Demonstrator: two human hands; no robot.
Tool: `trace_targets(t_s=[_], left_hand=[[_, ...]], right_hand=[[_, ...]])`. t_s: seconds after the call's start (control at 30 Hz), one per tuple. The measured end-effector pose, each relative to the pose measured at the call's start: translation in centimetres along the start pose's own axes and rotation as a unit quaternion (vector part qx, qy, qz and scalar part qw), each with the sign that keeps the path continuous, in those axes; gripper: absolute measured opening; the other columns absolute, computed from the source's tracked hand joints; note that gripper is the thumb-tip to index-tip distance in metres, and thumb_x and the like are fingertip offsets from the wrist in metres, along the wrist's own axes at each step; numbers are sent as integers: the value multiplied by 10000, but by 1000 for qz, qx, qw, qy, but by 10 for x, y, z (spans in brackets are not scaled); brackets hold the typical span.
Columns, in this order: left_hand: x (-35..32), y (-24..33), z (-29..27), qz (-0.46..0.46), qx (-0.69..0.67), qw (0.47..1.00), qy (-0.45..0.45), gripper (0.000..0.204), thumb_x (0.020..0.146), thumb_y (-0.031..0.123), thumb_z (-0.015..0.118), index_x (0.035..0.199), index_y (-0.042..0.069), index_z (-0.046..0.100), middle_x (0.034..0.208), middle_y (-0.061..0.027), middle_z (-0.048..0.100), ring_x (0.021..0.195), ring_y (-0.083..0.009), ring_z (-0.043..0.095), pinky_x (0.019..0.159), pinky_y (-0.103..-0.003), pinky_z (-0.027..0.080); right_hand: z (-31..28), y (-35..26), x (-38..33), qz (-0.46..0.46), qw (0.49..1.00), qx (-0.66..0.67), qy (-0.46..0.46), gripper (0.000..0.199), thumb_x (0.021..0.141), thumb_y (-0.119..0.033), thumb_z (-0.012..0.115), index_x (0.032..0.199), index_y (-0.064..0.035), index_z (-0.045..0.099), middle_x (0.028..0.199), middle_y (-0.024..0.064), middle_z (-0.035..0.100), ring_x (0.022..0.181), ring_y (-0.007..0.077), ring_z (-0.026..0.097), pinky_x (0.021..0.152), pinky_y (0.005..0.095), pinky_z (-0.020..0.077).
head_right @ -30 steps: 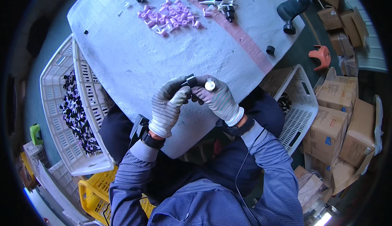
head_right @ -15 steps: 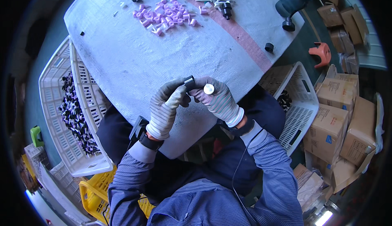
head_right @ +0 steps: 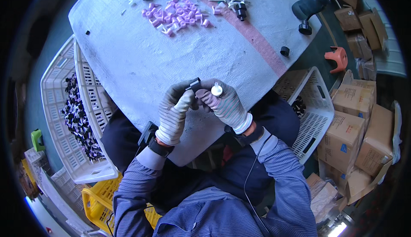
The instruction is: Assembling small plastic components by inserting white plastic plugs into black housings.
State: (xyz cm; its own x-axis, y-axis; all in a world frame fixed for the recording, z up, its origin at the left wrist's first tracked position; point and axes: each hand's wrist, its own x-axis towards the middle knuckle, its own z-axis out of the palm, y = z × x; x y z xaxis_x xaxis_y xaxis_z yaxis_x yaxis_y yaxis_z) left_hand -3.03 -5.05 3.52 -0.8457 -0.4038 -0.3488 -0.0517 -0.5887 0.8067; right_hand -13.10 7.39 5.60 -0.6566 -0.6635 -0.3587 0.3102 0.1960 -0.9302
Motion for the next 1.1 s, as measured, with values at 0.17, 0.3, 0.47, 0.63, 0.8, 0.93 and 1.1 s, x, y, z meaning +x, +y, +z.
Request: trace_targets(t_s=[0.17,0.3,0.47,0.63,0.8,0.93,1.1], left_hand=[[2,8,-5,25,29,999,6,275,941,158,626,1166,4,587,920,-32,644,722,-78,566,665,-232,480],[6,9,-9,11,42,999,-10,268,962,189,592,1164,13,585,909,-40,651,699,-72,560,660,-226,476],[11,10,-17,-8,-16,1000,6,292,974,237,578,1180,30,578,934,-37,641,703,-57,532,640,-203,448],[12,6,-22,-35,12,999,-24,307,958,261,609,1201,77,575,892,-9,634,697,-69,528,644,-224,439],[10,11,-8,18,158,987,-35,292,939,227,631,1164,41,604,938,-37,664,735,-72,558,711,-232,459],[7,7,-14,22,255,964,-65,286,937,150,633,1187,16,601,951,-16,643,777,-62,550,727,-217,466],[5,12,-12,7,249,964,-90,279,937,136,630,1185,11,605,956,-14,638,779,-60,545,723,-219,467]], right_hand=[[-4,-11,-1,32,997,-53,-37,298,894,-277,707,1079,-50,653,793,-13,637,674,56,561,614,215,460],[-19,15,7,-67,997,-27,-5,287,906,-241,688,1105,-43,634,858,28,666,755,100,609,685,252,494],[-15,6,3,-29,967,-250,43,283,921,-156,586,1175,-31,570,987,76,664,855,155,636,787,277,500],[-16,4,-2,-30,947,-319,20,271,928,-173,542,1170,-52,558,976,162,668,888,343,662,809,393,513],[-23,5,-2,10,879,-472,-70,263,938,-241,511,1164,-107,531,871,154,676,819,378,654,723,467,504],[-24,3,-5,14,857,-504,-105,298,928,-257,520,1193,-121,512,864,146,678,820,368,661,723,475,506],[-11,9,-7,-2,851,-523,-45,395,873,-228,599,1235,-110,496,888,149,678,814,357,666,721,462,515]])
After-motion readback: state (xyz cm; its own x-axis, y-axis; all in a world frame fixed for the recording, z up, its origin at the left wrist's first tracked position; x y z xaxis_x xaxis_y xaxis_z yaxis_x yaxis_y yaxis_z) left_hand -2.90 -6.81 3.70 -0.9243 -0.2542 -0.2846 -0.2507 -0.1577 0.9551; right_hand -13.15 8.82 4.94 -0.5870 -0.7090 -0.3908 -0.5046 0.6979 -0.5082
